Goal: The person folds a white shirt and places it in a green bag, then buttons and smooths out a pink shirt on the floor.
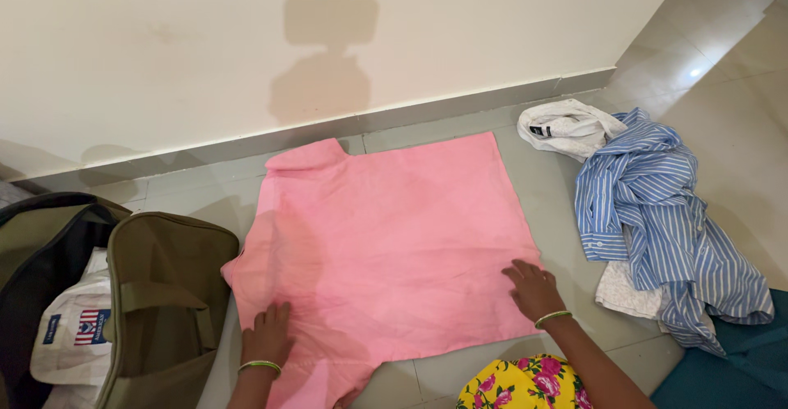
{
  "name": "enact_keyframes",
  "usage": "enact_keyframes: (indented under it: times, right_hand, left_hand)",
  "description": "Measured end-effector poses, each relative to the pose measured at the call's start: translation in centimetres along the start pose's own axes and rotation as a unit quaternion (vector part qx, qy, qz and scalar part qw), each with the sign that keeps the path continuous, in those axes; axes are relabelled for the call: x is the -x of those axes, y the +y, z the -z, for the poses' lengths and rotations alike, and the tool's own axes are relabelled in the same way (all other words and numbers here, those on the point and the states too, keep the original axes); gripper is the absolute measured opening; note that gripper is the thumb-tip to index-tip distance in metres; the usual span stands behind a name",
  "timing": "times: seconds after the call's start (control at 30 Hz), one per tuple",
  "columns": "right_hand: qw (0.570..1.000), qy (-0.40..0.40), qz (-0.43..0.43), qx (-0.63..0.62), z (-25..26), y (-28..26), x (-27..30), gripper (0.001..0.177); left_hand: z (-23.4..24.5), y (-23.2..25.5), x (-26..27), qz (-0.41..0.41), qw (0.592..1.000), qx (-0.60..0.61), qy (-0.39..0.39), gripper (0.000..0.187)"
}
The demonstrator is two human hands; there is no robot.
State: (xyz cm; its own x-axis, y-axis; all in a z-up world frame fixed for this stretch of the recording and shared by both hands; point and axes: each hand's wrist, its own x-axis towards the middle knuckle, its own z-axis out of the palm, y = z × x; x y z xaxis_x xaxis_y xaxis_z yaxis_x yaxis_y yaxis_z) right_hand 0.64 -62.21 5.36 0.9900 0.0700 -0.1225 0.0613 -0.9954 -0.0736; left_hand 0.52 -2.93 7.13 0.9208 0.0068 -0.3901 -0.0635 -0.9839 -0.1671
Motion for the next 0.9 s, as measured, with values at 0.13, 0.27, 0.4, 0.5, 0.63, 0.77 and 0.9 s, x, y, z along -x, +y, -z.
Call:
enact_keyframes:
  times: [0.13, 0.27, 0.4, 0.5, 0.63, 0.77, 0.9]
  right_hand:
    - [0.994, -0.084, -0.05, 0.047, -1.1, 1.6, 0.7, 0.056]
    - [0.982, -0.052, -0.14, 0.118, -2.2, 4.7, 1.1, 0.055]
    - [0.995, 0.02, -0.086, 0.054, -2.9, 4.8, 0.4, 0.057]
    - [0.997, 0.013, 0.037, 0.062, -3.3, 3.8, 0.6, 0.06]
    - [0.985, -0.057, -0.055, 0.154, -2.4, 4.0, 0.7, 0.057]
    - [0.974, -0.035, -0.135, 0.178, -1.6, 4.6, 1.5, 0.053]
    - [0.987, 0.046, -0.101, 0.119, -2.0, 4.2, 1.6, 0.054]
  left_hand:
    - [-1.7, -0.2, -0.4, 0.03, 0.992, -0.019, -0.122, 0.105]
    - [-3.6, -0.9, -0.4, 0.046, 0.986, -0.039, -0.154, 0.114]
    - [-5.3, -0.7, -1.3, 0.051, 0.988, -0.059, -0.131, 0.104]
    - [-6.8, -0.7, -1.2, 0.054, 0.986, -0.087, -0.131, 0.102]
    - [-7.5, -0.5, -1.4, 0.069, 0.981, -0.077, -0.163, 0.095]
    - [-7.3, -0.7, -1.8, 0.078, 0.972, -0.029, -0.222, 0.088]
    - [-6.9, -0.5, -1.6, 0.068, 0.995, -0.046, -0.06, 0.038]
